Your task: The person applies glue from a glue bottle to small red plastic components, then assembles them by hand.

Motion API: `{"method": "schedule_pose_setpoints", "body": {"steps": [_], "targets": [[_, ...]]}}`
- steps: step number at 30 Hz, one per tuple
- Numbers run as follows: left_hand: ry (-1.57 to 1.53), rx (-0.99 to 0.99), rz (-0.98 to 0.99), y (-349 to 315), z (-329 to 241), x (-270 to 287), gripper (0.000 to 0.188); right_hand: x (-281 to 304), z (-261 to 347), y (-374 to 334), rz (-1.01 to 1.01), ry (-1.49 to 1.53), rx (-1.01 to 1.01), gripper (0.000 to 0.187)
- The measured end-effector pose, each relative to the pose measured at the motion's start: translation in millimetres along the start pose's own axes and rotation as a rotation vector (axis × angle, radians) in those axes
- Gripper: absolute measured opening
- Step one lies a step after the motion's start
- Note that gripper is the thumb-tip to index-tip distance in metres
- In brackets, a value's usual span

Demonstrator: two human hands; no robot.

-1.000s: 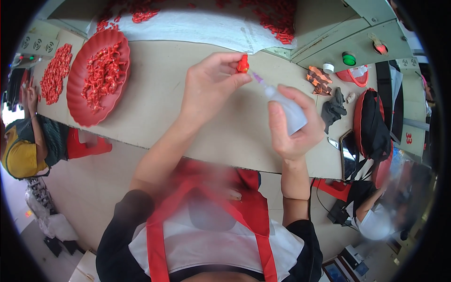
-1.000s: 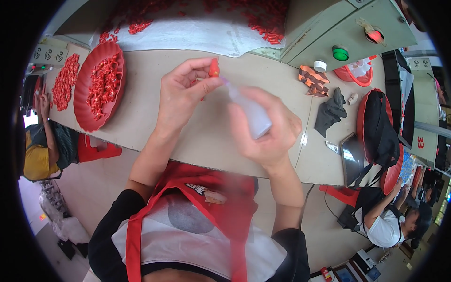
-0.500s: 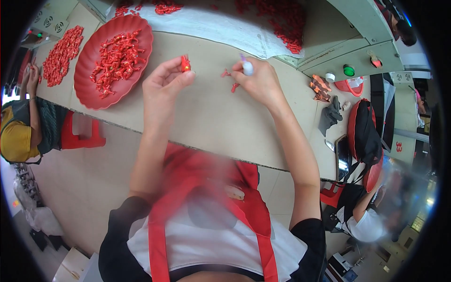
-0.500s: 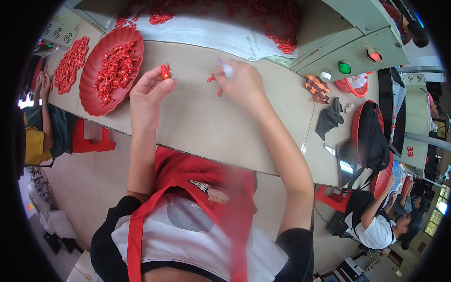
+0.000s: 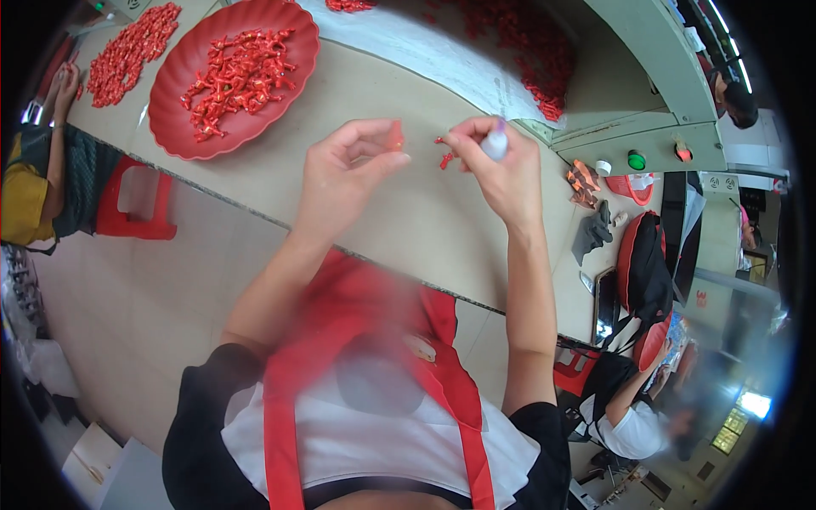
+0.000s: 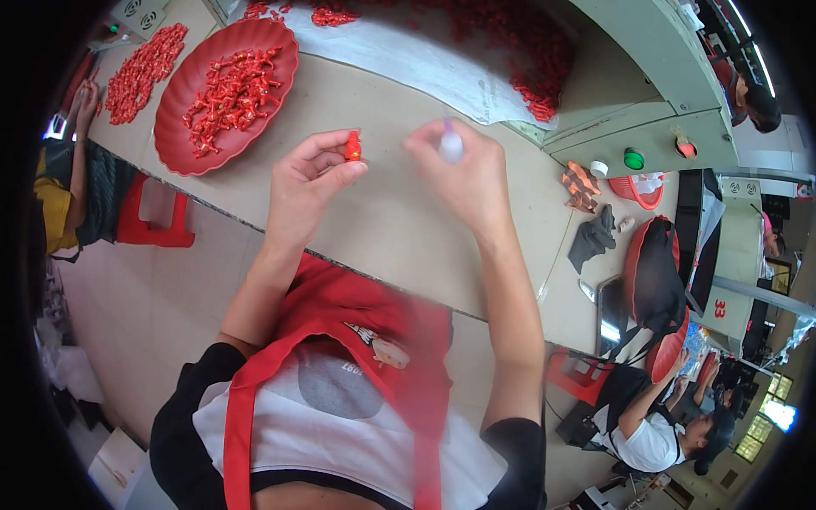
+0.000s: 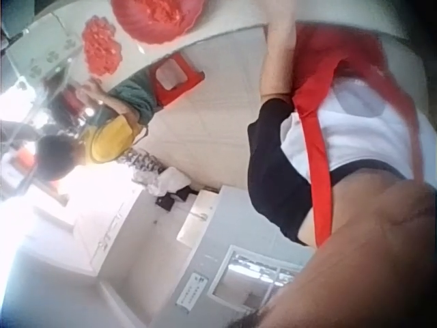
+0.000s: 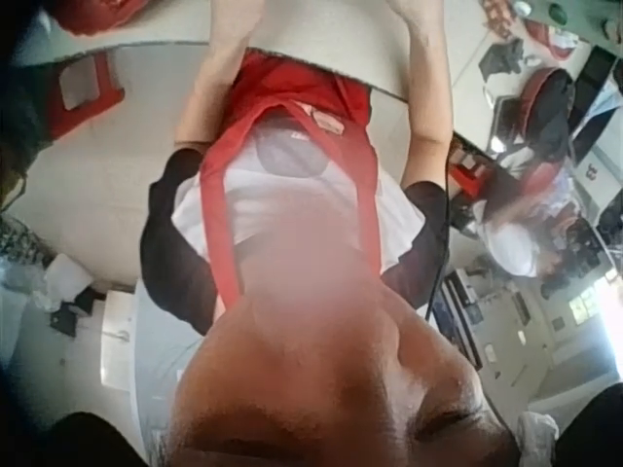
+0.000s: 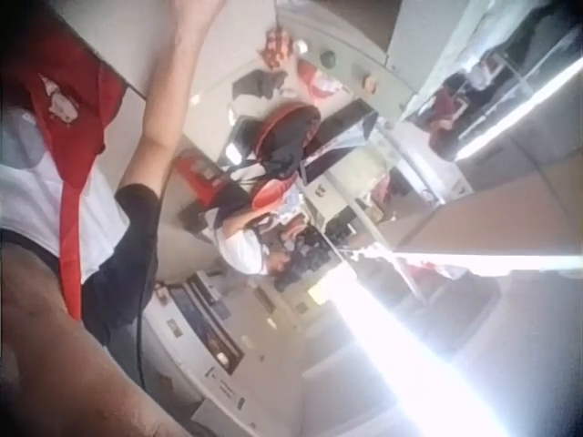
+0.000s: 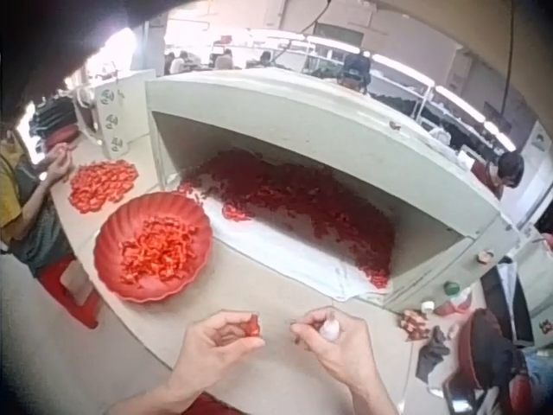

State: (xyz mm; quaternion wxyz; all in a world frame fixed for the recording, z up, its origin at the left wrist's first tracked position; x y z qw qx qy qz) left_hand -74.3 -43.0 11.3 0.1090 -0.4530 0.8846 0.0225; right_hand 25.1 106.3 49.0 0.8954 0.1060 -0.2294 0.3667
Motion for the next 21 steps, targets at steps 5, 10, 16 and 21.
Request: {"method": "schedule_pose_setpoints", "body": {"steps": [5, 10, 16, 21], "targets": [[0.087, -0.134, 0.072, -8.6, -5.7, -25.9, 0.028, 2.6, 12.8, -30.8, 0.219, 0.338, 0.082, 0.012], [0.219, -0.210, 0.129, -16.1, -14.2, -45.8, 0.030, 14.6, -0.9, -36.7, 0.108, 0.358, 0.041, 0.010], [0.314, -0.334, 0.132, -19.5, -23.1, -57.2, 0.032, 27.2, 0.1, -38.7, -0.007, 0.232, 0.212, 0.011], [0.398, -0.481, 0.098, -20.4, -27.4, -62.3, 0.032, 32.9, 14.3, -45.4, -0.105, 0.104, 0.413, 0.012]]}}
Point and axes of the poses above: each hand's wrist, its own y-axis towards the middle knuckle, its own x-axis out of the back of the hand, z = x × y, the point moved 8 cm from there along y, towards the middle knuckle, and after that the axes turned 7 degrees about -z, right-handed, at the moved point
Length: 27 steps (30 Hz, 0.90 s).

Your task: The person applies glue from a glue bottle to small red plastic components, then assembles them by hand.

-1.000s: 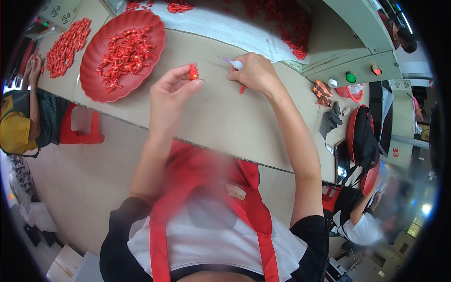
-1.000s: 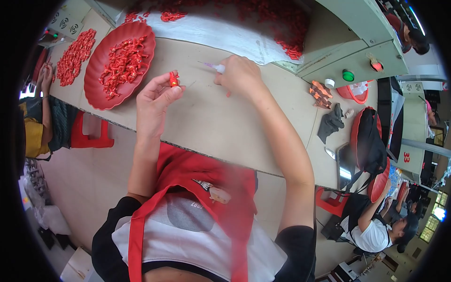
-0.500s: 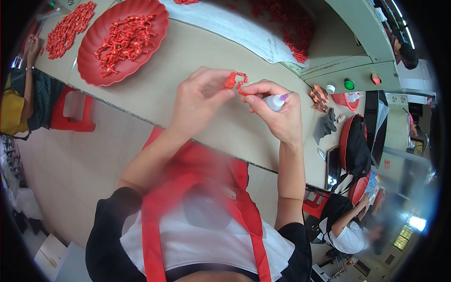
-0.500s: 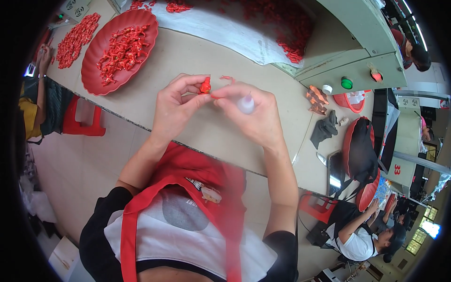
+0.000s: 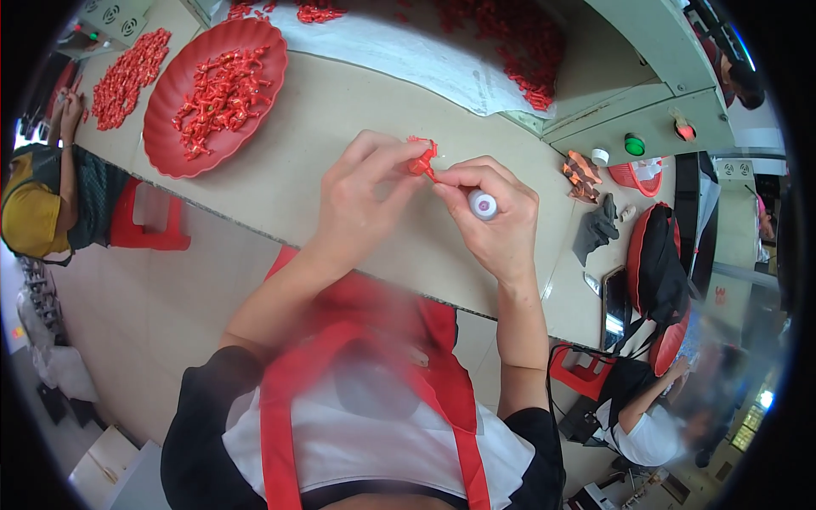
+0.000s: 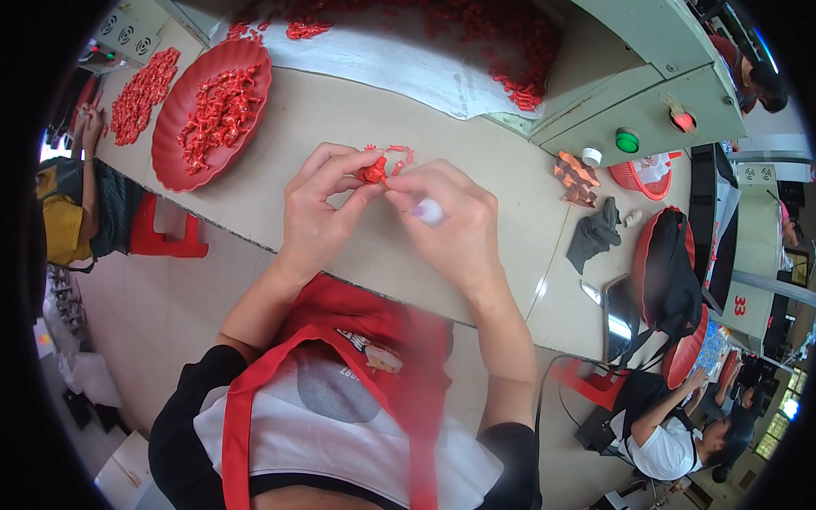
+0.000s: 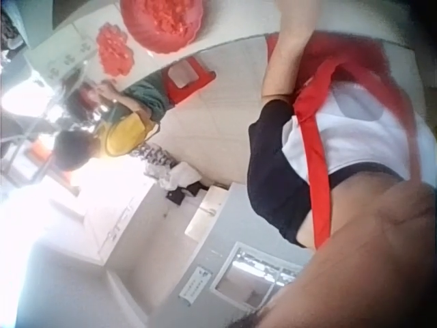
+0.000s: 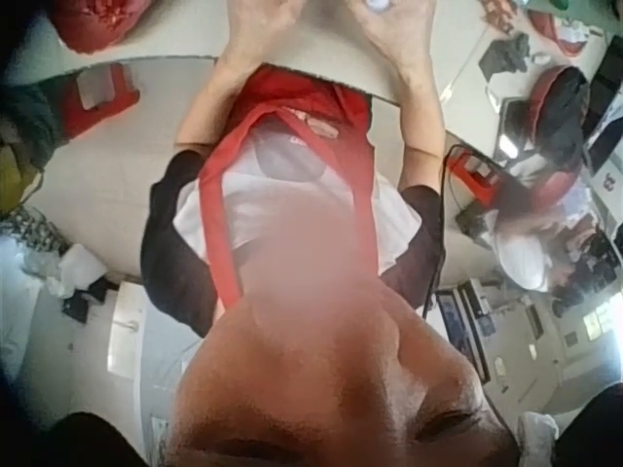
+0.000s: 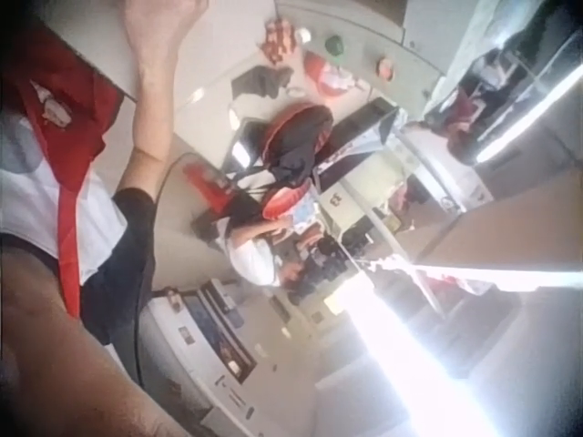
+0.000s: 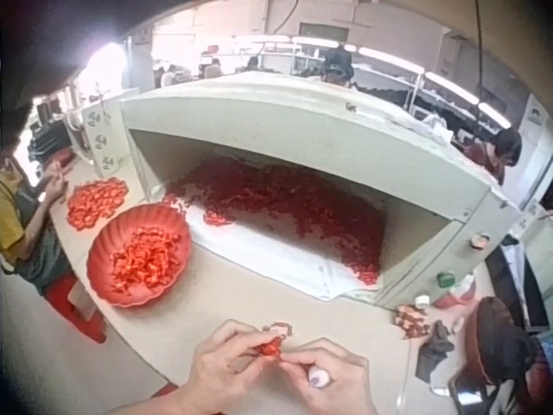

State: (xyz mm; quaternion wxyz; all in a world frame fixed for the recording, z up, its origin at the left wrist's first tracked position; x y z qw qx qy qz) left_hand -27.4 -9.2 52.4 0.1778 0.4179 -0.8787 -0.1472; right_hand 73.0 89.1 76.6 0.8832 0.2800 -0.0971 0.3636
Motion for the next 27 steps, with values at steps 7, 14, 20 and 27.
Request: {"method": "schedule_pose_setpoints", "body": {"steps": [7, 14, 20, 27], "targets": [[0.013, -0.013, 0.007, 3.1, -1.2, -4.7, 0.033, 3.2, -22.8, -3.2, -0.063, 0.099, -0.283, 0.011], [0.036, 0.047, 0.045, 4.8, -1.0, -6.0, 0.031, 5.5, -25.7, 0.0, -0.030, 0.117, -0.236, 0.008], [0.081, 0.093, 0.028, 3.8, 3.1, -7.4, 0.031, 2.5, -30.2, -1.4, -0.026, 0.134, -0.274, 0.007], [0.112, 0.104, 0.038, 3.6, 2.4, -8.1, 0.030, 1.7, -33.6, -2.7, -0.031, 0.106, -0.306, 0.007]]}}
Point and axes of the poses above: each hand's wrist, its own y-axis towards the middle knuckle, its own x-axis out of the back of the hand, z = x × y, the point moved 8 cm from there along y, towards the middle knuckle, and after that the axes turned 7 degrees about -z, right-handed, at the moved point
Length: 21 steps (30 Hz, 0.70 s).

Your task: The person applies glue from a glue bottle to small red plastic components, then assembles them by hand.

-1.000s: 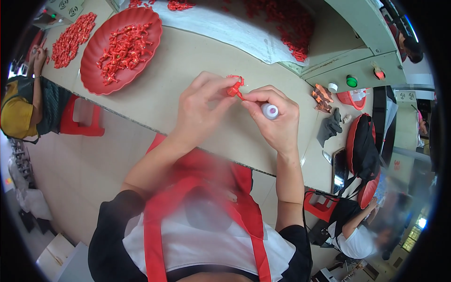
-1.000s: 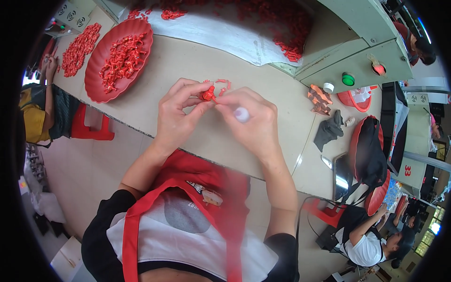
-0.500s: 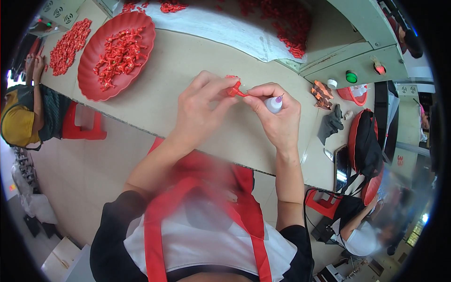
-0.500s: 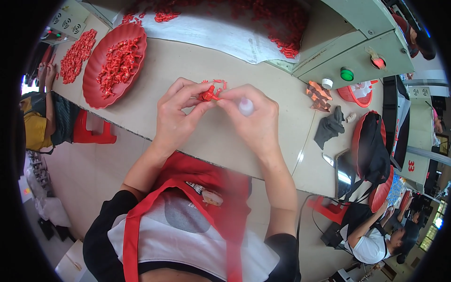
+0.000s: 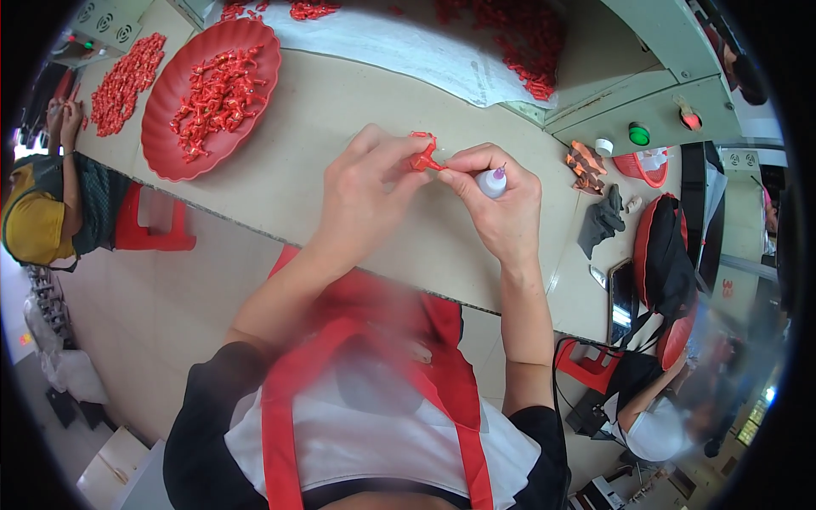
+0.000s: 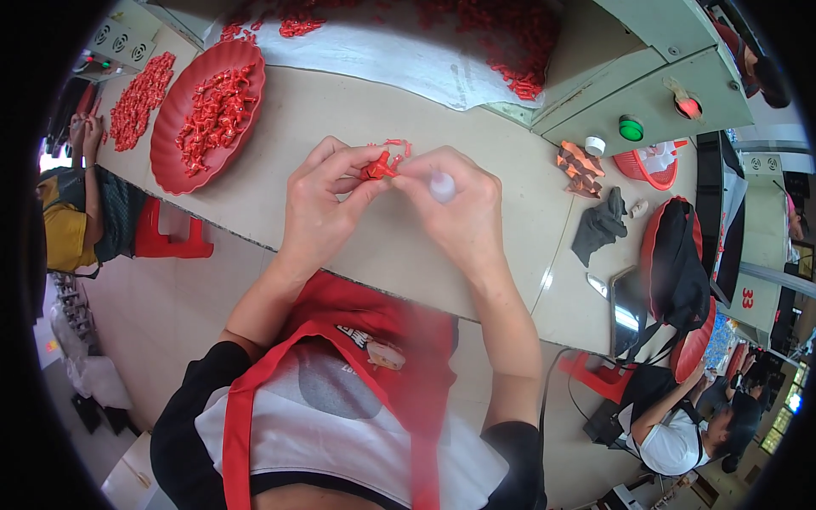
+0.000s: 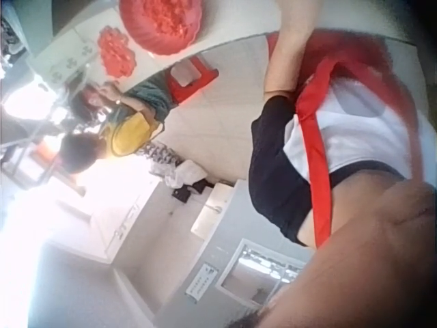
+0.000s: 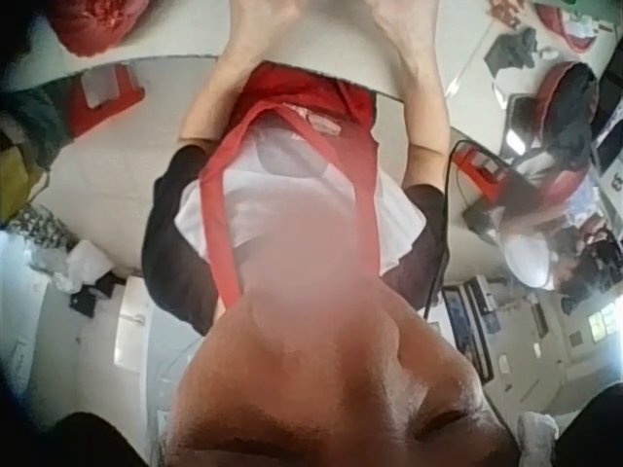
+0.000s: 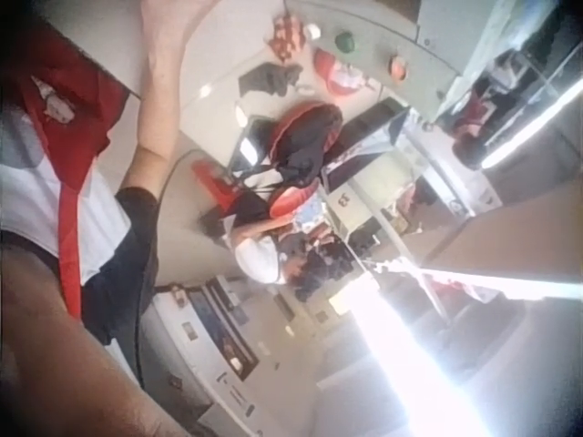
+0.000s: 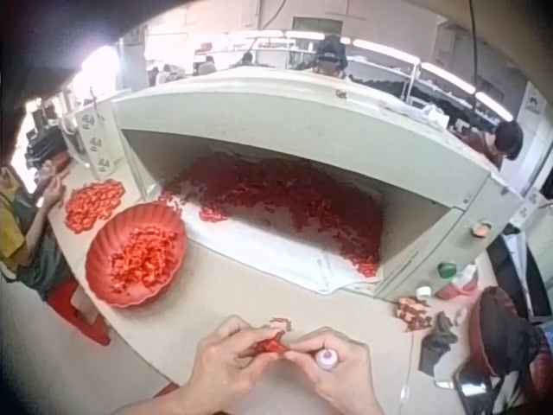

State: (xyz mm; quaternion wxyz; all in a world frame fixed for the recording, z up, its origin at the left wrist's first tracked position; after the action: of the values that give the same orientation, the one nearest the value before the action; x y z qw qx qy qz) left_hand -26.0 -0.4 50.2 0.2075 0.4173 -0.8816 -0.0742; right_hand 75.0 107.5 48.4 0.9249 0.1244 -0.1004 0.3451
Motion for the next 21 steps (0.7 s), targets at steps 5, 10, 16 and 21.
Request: {"method": "schedule_pose_setpoints", "body": {"steps": [5, 10, 16, 21], "targets": [[-0.002, 0.011, 0.002, 0.0, 1.8, -0.6, 0.029, -0.8, -1.3, 0.7, 0.008, 0.010, -0.011, 0.006], [-0.027, 0.022, 0.007, -0.6, 2.9, -1.4, 0.029, -0.2, -5.5, 0.9, 0.002, 0.020, -0.016, 0.008], [-0.024, 0.057, 0.012, -1.1, 5.9, -1.1, 0.030, -2.6, -4.9, 1.0, 0.029, 0.037, -0.022, 0.007], [-0.004, 0.054, 0.019, -1.8, 4.0, -0.8, 0.031, -3.3, -3.2, 1.7, 0.050, 0.024, -0.006, 0.008]]}}
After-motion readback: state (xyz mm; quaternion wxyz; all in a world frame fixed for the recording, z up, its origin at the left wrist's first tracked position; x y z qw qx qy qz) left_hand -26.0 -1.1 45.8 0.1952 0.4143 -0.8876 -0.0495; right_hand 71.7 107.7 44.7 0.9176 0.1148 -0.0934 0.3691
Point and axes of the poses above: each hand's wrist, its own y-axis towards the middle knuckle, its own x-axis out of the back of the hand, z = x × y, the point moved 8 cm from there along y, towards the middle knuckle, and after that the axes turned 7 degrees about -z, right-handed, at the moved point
